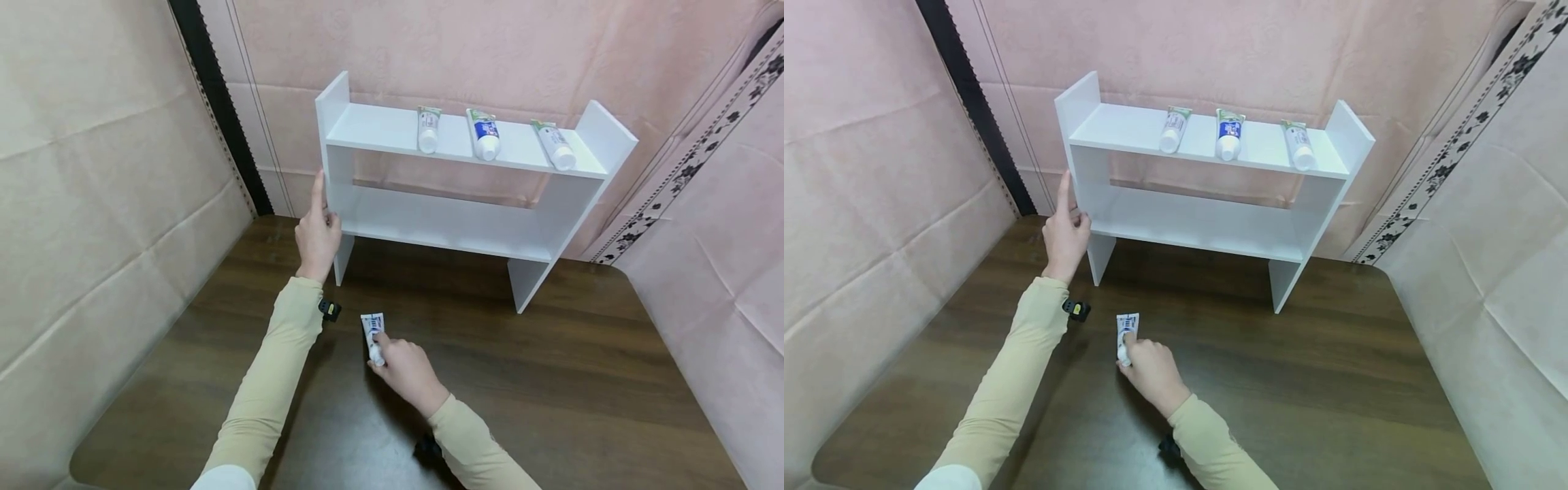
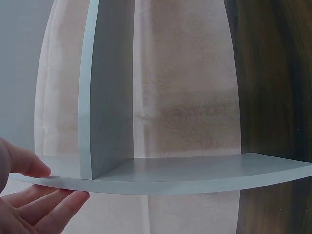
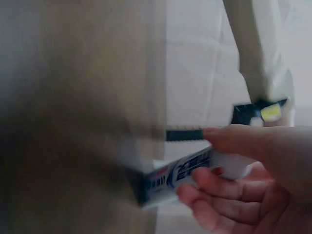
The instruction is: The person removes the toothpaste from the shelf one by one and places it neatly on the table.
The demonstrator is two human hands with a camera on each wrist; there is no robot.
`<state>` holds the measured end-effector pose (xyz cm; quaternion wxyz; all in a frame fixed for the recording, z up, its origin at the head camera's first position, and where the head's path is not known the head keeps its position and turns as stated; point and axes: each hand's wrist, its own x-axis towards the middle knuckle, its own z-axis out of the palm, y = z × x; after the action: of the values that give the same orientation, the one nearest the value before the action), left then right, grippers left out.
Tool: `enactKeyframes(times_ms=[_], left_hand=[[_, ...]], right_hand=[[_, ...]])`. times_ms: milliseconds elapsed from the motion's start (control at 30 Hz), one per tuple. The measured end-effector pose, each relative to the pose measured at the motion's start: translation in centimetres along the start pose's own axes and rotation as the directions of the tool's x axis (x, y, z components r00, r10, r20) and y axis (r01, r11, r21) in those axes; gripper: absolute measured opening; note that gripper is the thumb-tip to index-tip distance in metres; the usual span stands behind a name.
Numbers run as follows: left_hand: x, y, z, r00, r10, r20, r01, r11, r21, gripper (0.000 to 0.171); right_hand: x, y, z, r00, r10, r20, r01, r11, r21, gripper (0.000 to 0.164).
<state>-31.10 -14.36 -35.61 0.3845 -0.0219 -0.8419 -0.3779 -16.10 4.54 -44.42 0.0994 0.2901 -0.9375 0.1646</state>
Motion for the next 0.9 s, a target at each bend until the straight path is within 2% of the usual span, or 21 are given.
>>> enactKeyframes(times_ms=[100, 267, 500, 767, 833, 900], left_hand=[[0.1, 0.1, -0.1, 1.000, -0.001, 0.009, 0.001, 1.000, 0.004, 0.076], [0.1, 0.1, -0.1, 1.000, 0.000, 0.009, 0.000, 1.000, 0.013, 0.076], [-0.2, 0.1, -0.1, 1.000, 0.005, 0.013, -0.005, 1.000, 0.015, 0.075], [0.0, 0.0, 0.0, 1.000, 0.011, 0.005, -0.011, 1.000, 0.014, 0.077], [0.0, 0.0, 0.1, 1.000, 0.011, 0.003, -0.011, 1.000, 0.012, 0.076], [0.0, 0.0, 0.0, 1.000, 0.007, 0.003, -0.007, 1.000, 0.010, 0.076]], right_hand=[[0.0, -0.8, 0.9, 0.999, -0.025, 0.036, 0.027, 0.999, -0.032, 0.032], [0.2, -1.9, 2.1, 0.998, -0.060, 0.027, 0.062, 0.994, -0.088, 0.030], [-0.4, -2.8, 3.3, 0.990, -0.055, 0.132, 0.068, 0.993, -0.099, 0.037], [0.1, -2.8, 2.8, 0.976, -0.058, 0.210, 0.081, 0.991, -0.104, 0.045], [0.3, -2.8, 2.5, 0.969, -0.054, 0.243, 0.076, 0.994, -0.082, 0.043], [0.6, -2.6, 2.1, 0.959, -0.051, 0.280, 0.069, 0.996, -0.055, 0.035]])
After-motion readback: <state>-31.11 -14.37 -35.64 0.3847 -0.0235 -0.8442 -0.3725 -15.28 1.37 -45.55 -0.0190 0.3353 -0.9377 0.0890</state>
